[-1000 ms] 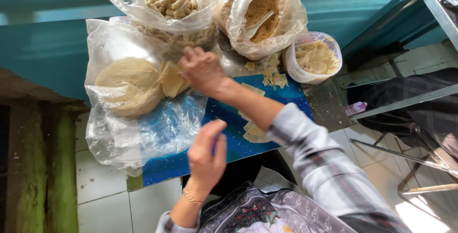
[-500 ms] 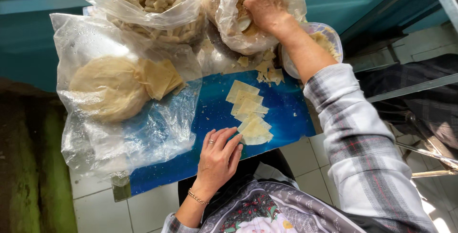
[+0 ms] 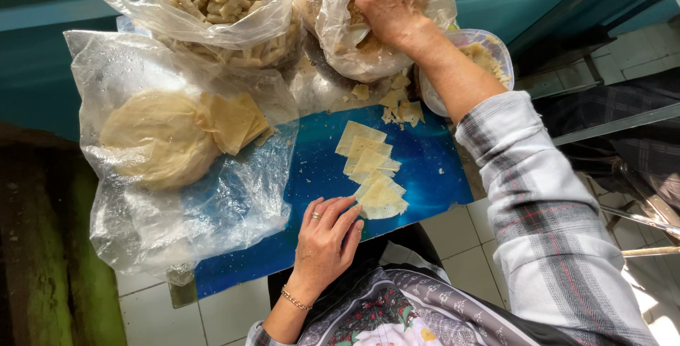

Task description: The person sits at a work table and folds filled pastry wrappers. They take square dough sheets, place a scoop of filling from a plastic container onto each sheet, fold the sheet over into a triangle, press the edges closed, and set the folded pastry on the table, repeating the cycle.

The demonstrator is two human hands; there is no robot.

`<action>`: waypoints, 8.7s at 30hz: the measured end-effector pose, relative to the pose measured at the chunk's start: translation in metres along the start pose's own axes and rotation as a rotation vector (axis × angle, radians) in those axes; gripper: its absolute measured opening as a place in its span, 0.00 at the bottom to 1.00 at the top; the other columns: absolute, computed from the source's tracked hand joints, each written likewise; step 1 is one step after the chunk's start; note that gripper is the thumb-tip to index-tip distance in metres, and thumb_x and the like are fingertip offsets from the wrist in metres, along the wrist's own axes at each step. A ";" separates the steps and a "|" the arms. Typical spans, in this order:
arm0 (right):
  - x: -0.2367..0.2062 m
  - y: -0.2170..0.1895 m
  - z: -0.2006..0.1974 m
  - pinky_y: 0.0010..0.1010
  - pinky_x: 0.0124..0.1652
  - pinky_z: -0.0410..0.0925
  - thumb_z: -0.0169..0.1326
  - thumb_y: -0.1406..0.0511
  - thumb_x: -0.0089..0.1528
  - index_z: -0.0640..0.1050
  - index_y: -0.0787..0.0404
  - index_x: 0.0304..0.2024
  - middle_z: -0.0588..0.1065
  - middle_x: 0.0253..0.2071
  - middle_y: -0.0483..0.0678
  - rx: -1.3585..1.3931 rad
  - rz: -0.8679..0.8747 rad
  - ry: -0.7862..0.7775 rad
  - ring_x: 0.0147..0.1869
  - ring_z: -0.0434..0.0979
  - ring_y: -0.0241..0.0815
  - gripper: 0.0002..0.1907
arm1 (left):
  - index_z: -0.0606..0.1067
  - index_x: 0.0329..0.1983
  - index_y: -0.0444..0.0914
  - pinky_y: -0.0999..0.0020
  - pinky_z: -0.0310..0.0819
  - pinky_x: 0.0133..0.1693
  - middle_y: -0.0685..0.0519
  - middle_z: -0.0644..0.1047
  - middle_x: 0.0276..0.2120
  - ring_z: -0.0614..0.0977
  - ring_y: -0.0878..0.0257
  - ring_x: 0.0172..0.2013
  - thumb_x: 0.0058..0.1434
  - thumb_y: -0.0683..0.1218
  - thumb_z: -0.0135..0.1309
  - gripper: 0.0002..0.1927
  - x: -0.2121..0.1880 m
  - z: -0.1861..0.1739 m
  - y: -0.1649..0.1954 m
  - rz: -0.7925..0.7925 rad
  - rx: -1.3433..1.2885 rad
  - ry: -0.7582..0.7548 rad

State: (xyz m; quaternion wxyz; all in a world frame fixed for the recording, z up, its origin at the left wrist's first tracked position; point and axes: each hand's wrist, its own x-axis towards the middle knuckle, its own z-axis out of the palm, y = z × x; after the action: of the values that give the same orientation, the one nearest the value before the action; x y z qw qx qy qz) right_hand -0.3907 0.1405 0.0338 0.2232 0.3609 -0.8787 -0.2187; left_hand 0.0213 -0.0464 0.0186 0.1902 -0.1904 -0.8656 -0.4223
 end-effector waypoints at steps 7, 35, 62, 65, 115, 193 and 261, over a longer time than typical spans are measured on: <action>0.003 -0.008 -0.004 0.42 0.51 0.63 0.64 0.61 0.58 0.84 0.47 0.41 0.75 0.48 0.49 0.079 0.005 -0.120 0.56 0.73 0.48 0.08 | 0.78 0.48 0.40 0.46 0.62 0.61 0.49 0.76 0.53 0.77 0.51 0.56 0.62 0.47 0.59 0.12 0.000 0.000 0.002 0.066 0.084 -0.042; -0.048 0.025 -0.070 0.34 0.41 0.72 0.57 0.61 0.63 0.85 0.55 0.41 0.82 0.36 0.46 0.865 0.413 -0.024 0.37 0.81 0.37 0.09 | 0.79 0.45 0.40 0.47 0.63 0.62 0.50 0.78 0.52 0.79 0.51 0.54 0.62 0.45 0.59 0.09 0.001 -0.001 -0.002 -0.005 0.036 0.011; -0.256 -0.141 -0.194 0.35 0.35 0.65 0.64 0.68 0.52 0.83 0.54 0.44 0.75 0.34 0.40 0.668 0.173 0.262 0.39 0.73 0.42 0.16 | 0.77 0.57 0.42 0.49 0.63 0.63 0.44 0.69 0.65 0.71 0.49 0.63 0.61 0.45 0.60 0.19 0.015 0.018 0.002 0.184 0.256 -0.097; -0.256 -0.141 -0.192 0.35 0.35 0.65 0.64 0.68 0.52 0.83 0.53 0.43 0.75 0.34 0.40 0.676 0.179 0.252 0.39 0.73 0.42 0.16 | 0.76 0.59 0.42 0.49 0.62 0.63 0.44 0.68 0.65 0.70 0.49 0.63 0.62 0.45 0.60 0.21 0.017 0.019 0.004 0.184 0.248 -0.104; -0.208 0.016 -0.111 0.68 0.72 0.34 0.68 0.52 0.50 0.87 0.42 0.38 0.64 0.77 0.45 0.025 0.011 -0.164 0.82 0.50 0.52 0.14 | 0.77 0.39 0.42 0.56 0.66 0.49 0.53 0.75 0.39 0.76 0.54 0.42 0.61 0.47 0.63 0.07 0.005 0.018 -0.004 -0.084 0.310 0.111; -0.220 -0.112 -0.153 0.60 0.73 0.43 0.54 0.63 0.64 0.76 0.45 0.64 0.67 0.70 0.43 0.202 -0.334 0.204 0.73 0.63 0.45 0.24 | 0.78 0.43 0.44 0.51 0.63 0.56 0.53 0.76 0.54 0.75 0.53 0.55 0.53 0.42 0.60 0.13 0.039 0.024 -0.029 0.091 0.306 -0.008; -0.171 -0.106 -0.125 0.58 0.76 0.40 0.58 0.68 0.62 0.81 0.46 0.60 0.70 0.67 0.44 0.397 -0.141 0.146 0.72 0.67 0.46 0.24 | 0.73 0.62 0.41 0.32 0.49 0.65 0.49 0.68 0.66 0.68 0.50 0.64 0.68 0.52 0.52 0.21 0.039 0.034 -0.030 -0.098 0.432 -0.033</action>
State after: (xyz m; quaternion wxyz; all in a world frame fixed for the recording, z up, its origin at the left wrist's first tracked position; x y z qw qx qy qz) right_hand -0.1556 0.1692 0.0361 0.1947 0.4731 -0.8587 -0.0297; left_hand -0.0329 -0.0294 -0.0014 0.1920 -0.1100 -0.9470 -0.2327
